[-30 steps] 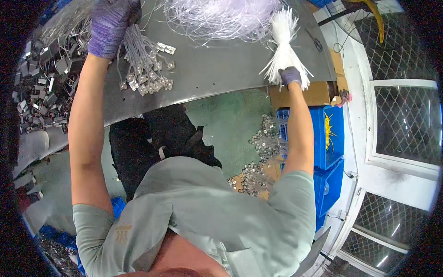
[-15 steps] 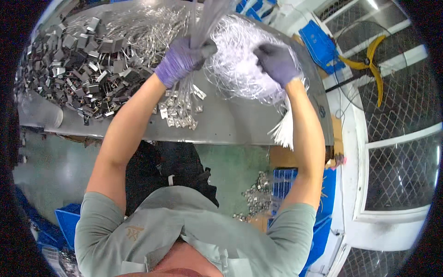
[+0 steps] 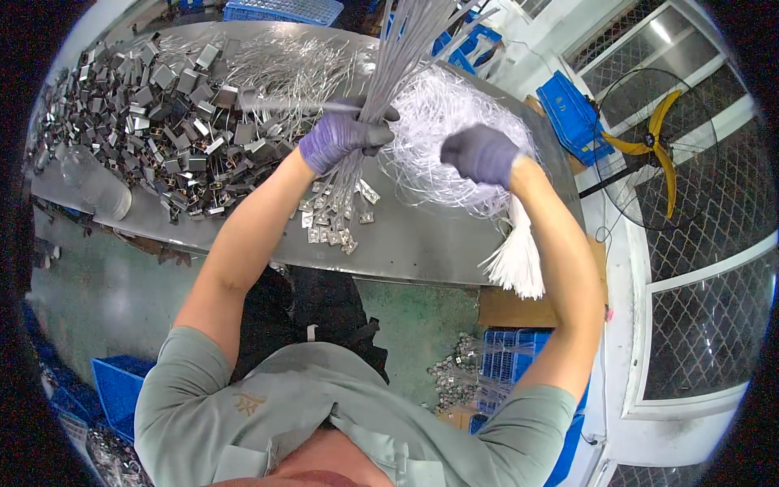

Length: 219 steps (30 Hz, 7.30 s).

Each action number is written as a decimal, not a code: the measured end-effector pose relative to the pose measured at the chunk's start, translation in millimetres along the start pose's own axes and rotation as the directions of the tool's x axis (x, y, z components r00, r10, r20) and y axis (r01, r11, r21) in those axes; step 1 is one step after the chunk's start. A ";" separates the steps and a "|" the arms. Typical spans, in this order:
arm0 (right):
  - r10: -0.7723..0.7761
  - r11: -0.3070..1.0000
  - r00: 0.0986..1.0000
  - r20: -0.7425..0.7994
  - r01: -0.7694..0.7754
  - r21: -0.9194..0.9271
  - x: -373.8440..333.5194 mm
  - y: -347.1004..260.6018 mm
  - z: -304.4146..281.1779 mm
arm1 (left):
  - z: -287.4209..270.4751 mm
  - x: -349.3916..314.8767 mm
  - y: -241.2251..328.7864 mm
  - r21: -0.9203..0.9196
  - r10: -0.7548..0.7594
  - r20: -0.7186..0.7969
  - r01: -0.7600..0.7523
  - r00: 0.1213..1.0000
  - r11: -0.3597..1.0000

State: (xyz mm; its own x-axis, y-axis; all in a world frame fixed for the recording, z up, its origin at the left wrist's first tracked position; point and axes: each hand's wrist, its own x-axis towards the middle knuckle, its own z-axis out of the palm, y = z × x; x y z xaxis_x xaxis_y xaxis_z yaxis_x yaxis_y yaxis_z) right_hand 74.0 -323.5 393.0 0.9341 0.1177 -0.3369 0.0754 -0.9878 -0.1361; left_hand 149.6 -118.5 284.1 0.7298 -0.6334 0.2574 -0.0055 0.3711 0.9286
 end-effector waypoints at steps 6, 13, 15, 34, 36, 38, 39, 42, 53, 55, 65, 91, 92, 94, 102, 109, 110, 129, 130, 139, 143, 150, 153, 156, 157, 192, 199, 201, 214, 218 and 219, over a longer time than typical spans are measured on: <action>-0.360 0.922 0.931 -0.054 0.346 -0.175 -62.4 -56.4 -24.2 | 4.6 -2.4 0.9 0.222 0.000 -0.102 0.022 0.995 0.975; -0.537 0.842 0.785 -0.309 0.475 -0.257 9.0 -129.5 -9.2 | 1.2 46.7 -83.8 0.297 0.659 -0.009 -0.628 0.752 0.720; -0.591 0.759 0.666 -0.456 0.650 -0.034 17.9 -134.2 -0.5 | -2.0 46.8 -90.2 0.165 0.554 -0.075 -0.538 0.829 0.827; -0.150 0.362 0.949 -0.276 0.313 0.878 101.3 -55.6 41.4 | -10.8 5.5 -22.6 -0.123 -0.004 0.075 0.014 0.997 0.992; -0.146 0.397 0.936 -0.322 0.353 0.847 122.0 -38.3 64.9 | -8.0 -4.5 -31.5 0.113 0.051 -0.188 -0.030 0.981 0.993; -0.087 0.343 0.911 -0.403 0.408 0.846 134.7 -23.5 82.1 | -13.9 -9.1 -39.3 0.590 0.507 -0.193 -0.314 0.840 0.744; -0.030 0.289 0.879 -0.475 0.462 0.838 140.0 -18.0 89.7 | -19.5 -12.7 -40.0 0.798 0.598 -0.163 -0.251 0.785 0.547; 0.055 0.203 0.848 -0.526 0.507 0.838 140.4 -17.0 95.2 | -11.2 -30.0 -22.8 0.859 0.758 -0.161 -0.289 0.631 0.423; 0.261 0.670 0.315 -0.912 0.622 0.406 24.4 -49.3 81.4 | 24.9 -28.4 -7.6 0.273 0.508 -0.263 -0.441 0.820 0.855; -0.319 0.802 0.269 -0.909 0.588 -0.107 6.4 -57.1 69.9 | 33.3 -23.7 -3.1 0.641 0.669 -0.092 -0.470 0.738 0.607; -0.488 0.869 0.618 -0.616 0.281 -0.407 7.2 -56.5 19.3 | 6.6 -27.5 -3.4 0.658 0.650 0.022 -0.501 0.760 0.563; -0.439 0.897 0.636 -0.634 0.341 -0.279 17.2 -68.1 31.4 | 12.9 -12.6 -28.4 0.821 0.897 -0.180 -0.441 0.404 0.363; -0.436 0.894 0.598 -0.672 0.369 -0.252 8.9 -74.0 25.1 | 17.2 -12.8 -29.0 0.732 0.853 -0.298 -0.471 0.429 0.493; -0.424 0.896 0.553 -0.717 0.372 -0.243 7.1 -75.5 18.9 | 19.3 -12.9 -30.7 0.620 0.789 -0.405 -0.495 0.462 0.608; -0.153 0.880 0.941 -0.302 0.268 0.391 9.4 -74.4 0.3 | 11.3 -27.3 -11.2 0.570 0.807 -0.160 -0.615 0.569 0.546; -0.382 0.922 0.696 -0.608 0.237 -0.307 27.9 -28.7 48.7 | -19.6 -43.4 -10.4 0.871 0.767 0.081 -0.419 0.637 0.257; -0.368 0.921 0.702 -0.609 0.184 -0.344 32.9 -22.7 54.2 | -9.9 -50.3 -4.3 0.568 0.536 -0.202 -0.348 0.820 0.746; -0.682 0.731 0.588 -0.435 0.572 -0.372 -5.3 -43.7 46.7 | 7.9 -70.2 40.9 0.167 0.134 -0.224 -0.098 0.965 0.981; -0.677 0.735 0.594 -0.435 0.574 -0.362 -3.6 -43.3 59.4 | 7.1 -76.3 41.3 0.338 0.246 -0.174 -0.176 0.954 0.924; -0.630 0.627 0.336 -0.701 0.751 -0.204 -20.8 -61.5 59.3 | 16.9 -43.7 -16.9 0.712 0.666 0.034 -0.486 0.745 0.507; -0.652 0.721 0.430 -0.625 0.608 -0.333 -29.5 -73.4 36.9 | 23.0 -42.8 -16.8 0.743 0.781 0.074 -0.557 0.619 0.371; -0.647 0.646 0.326 -0.690 0.714 -0.270 -7.6 -43.6 41.2 | 25.5 -57.8 3.3 0.269 0.413 -0.192 -0.357 0.890 0.895; -0.328 0.753 0.723 -0.608 0.589 0.294 -20.0 -44.3 63.1 | 17.2 -65.4 21.7 0.098 0.134 -0.269 -0.112 0.954 0.989; -0.148 0.704 0.876 -0.458 0.419 0.574 -17.5 -39.6 79.3 | 19.1 -60.9 21.3 0.214 0.188 -0.282 -0.129 0.941 0.968; -0.148 0.706 0.875 -0.461 0.420 0.570 -16.2 -38.2 78.2 | 20.2 -59.1 18.4 0.290 0.288 -0.268 -0.208 0.920 0.934; -0.337 0.916 0.354 -0.872 0.337 -0.217 32.3 -28.2 80.3 | -2.6 -45.1 -31.1 0.532 0.402 -0.315 -0.190 0.860 0.825; 0.026 0.599 0.650 -0.759 0.598 0.533 22.6 -31.3 81.5 | 10.4 -51.9 -32.7 0.321 0.176 -0.324 -0.067 0.930 0.945; 0.067 0.768 0.746 -0.662 0.386 0.512 9.4 -29.5 72.6 | 26.1 -59.8 -35.2 0.202 0.177 -0.325 -0.115 0.929 0.973; 0.494 0.827 0.115 -0.862 0.243 0.507 -291.8 63.2 171.4 | 8.4 -193.8 -77.3 0.575 0.032 -0.065 0.011 0.997 0.818; 0.839 0.535 0.140 -0.525 -0.040 0.844 -324.5 68.0 261.3 | 5.6 -208.1 -94.7 0.617 -0.059 -0.073 0.092 0.996 0.782; 0.874 0.481 0.157 -0.460 -0.149 0.864 -332.2 79.3 292.9 | 6.1 -210.1 -97.2 0.562 -0.082 -0.046 0.094 0.996 0.822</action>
State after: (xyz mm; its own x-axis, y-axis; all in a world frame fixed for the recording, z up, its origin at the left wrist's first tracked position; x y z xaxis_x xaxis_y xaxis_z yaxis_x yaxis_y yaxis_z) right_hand -332.5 -411.2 221.3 0.3726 -0.8918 0.2566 -0.4043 -0.4049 -0.8201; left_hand -7.3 -25.6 141.3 0.7585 -0.6297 0.1675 -0.3202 -0.1363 0.9375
